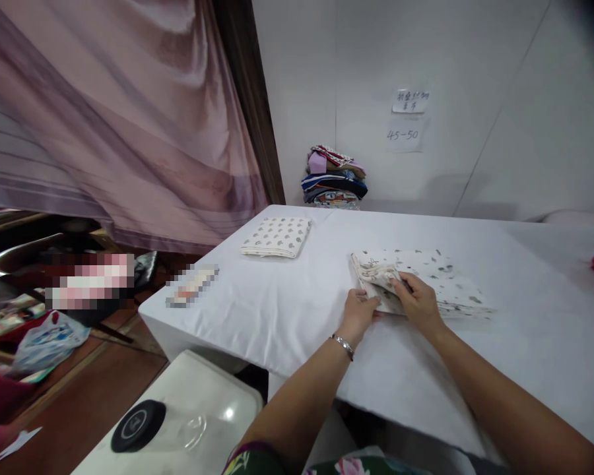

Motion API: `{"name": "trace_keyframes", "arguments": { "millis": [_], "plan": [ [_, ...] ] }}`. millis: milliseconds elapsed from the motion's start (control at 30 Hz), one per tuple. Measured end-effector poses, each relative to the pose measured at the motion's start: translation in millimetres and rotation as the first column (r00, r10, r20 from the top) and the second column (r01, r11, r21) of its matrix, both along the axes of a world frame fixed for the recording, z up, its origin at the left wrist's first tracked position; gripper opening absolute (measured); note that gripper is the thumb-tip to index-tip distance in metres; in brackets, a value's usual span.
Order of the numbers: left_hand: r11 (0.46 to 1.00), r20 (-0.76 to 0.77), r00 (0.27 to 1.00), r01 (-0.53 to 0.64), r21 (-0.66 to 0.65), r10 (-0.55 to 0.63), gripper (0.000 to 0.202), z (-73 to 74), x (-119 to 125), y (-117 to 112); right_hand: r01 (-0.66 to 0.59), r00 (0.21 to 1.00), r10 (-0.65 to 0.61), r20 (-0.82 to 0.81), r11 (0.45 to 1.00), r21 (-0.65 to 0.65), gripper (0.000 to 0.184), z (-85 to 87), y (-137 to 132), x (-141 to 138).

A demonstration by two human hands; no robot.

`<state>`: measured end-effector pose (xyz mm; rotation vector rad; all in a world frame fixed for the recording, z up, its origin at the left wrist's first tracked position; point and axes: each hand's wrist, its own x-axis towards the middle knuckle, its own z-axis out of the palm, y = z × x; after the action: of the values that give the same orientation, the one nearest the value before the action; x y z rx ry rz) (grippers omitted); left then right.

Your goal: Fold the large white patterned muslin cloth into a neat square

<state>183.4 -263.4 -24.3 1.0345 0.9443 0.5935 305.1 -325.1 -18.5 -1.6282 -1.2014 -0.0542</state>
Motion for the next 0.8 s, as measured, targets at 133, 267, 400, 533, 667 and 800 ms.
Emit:
{"name": "trace_keyframes", "arguments": {
  "millis": [133,267,400,533,667,800],
  "plan": [
    [0.999,0.072,0.997,-0.038,0.002,0.037,0.046,3.2,-1,-6,-0.131,0.989,0.134,0.065,0.990,-0.044,0.024,-7.6,-6,-5],
    [0.998,0.115,0.992,-0.053,-0.039,0.058,0.047,5.0,-4,-9,-0.212,0.975,0.217,0.040,0.973,-0.094,0.022,-13.5,-11,-10],
    [0.995,0.169,0.983,-0.066,-0.079,0.079,0.049,8.3,-10,-13,-0.243,0.969,0.246,0.017,0.964,-0.104,0.023,-14.8,-13,-10],
    [0.993,0.227,0.971,-0.050,-0.109,0.073,0.056,8.5,-15,-14,-0.271,0.962,0.273,-0.001,0.955,-0.116,0.023,-15.2,-15,-11],
    [0.995,0.243,0.969,-0.027,-0.093,0.049,0.058,4.2,-18,-13,-0.301,0.953,0.302,-0.017,0.943,-0.141,0.023,-14.8,-17,-11],
    [0.999,0.210,0.978,-0.011,-0.051,0.022,0.057,-0.6,-20,-13,-0.339,0.941,0.332,-0.068,0.920,-0.198,0.024,-13.4,-19,-9]
  ]
}}
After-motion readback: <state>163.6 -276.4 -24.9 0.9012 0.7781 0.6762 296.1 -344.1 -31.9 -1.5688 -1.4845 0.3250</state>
